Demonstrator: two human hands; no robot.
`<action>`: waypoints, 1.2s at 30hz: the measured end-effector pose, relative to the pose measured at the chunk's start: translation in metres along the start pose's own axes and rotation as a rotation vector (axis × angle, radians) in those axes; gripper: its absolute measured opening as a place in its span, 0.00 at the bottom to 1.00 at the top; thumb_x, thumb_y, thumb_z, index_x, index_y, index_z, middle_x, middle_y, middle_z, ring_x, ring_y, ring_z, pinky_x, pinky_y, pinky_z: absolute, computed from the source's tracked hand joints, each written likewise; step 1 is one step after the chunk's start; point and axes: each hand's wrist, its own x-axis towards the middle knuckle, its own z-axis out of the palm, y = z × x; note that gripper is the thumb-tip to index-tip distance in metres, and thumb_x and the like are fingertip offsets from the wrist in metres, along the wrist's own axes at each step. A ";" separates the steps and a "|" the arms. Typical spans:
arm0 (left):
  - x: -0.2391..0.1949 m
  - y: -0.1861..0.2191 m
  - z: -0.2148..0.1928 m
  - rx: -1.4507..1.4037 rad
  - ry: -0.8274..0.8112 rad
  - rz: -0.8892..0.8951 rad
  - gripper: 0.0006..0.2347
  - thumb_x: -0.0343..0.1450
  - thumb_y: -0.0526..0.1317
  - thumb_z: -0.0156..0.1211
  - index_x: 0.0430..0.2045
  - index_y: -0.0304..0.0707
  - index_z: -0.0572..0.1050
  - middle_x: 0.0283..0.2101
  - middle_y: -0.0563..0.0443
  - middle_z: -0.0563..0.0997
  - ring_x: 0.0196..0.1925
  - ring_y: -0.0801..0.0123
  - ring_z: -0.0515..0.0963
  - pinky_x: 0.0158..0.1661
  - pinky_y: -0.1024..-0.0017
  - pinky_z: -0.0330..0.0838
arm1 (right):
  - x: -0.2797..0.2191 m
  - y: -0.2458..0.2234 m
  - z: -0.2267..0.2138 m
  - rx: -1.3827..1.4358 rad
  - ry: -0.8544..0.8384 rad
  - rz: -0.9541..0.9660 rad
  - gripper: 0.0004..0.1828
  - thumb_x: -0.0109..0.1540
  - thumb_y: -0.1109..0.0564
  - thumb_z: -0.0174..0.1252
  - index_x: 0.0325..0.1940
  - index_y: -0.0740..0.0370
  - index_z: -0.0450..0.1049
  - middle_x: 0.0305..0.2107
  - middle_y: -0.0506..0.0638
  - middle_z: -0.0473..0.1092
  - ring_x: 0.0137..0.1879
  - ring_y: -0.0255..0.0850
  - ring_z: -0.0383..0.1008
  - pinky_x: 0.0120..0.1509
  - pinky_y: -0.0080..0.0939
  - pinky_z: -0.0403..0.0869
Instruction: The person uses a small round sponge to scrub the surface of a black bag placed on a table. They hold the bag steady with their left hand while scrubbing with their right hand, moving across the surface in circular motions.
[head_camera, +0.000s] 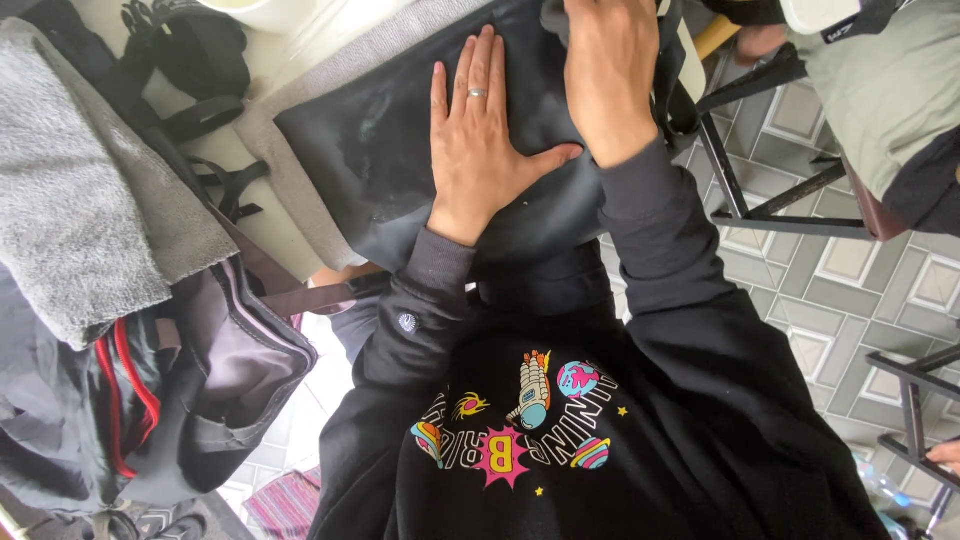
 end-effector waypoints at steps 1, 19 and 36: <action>-0.001 0.001 0.000 0.013 0.000 0.000 0.58 0.62 0.81 0.68 0.69 0.23 0.58 0.74 0.42 0.56 0.78 0.60 0.52 0.74 0.55 0.39 | -0.004 -0.002 -0.006 -0.001 -0.049 -0.009 0.09 0.58 0.68 0.56 0.41 0.65 0.75 0.36 0.57 0.72 0.37 0.55 0.70 0.45 0.50 0.68; -0.010 -0.028 0.000 -0.266 -0.046 0.073 0.58 0.55 0.60 0.89 0.70 0.27 0.52 0.75 0.41 0.55 0.79 0.58 0.51 0.76 0.58 0.39 | -0.026 -0.058 -0.045 0.286 -0.221 0.108 0.11 0.55 0.72 0.60 0.40 0.67 0.72 0.34 0.58 0.73 0.38 0.55 0.71 0.45 0.51 0.69; -0.141 -0.048 -0.080 -0.269 0.216 -0.417 0.32 0.74 0.43 0.70 0.65 0.18 0.58 0.71 0.28 0.58 0.75 0.39 0.60 0.71 0.53 0.60 | -0.008 -0.012 0.000 -0.070 -0.062 0.024 0.21 0.59 0.70 0.68 0.54 0.69 0.72 0.42 0.61 0.72 0.43 0.59 0.71 0.47 0.54 0.70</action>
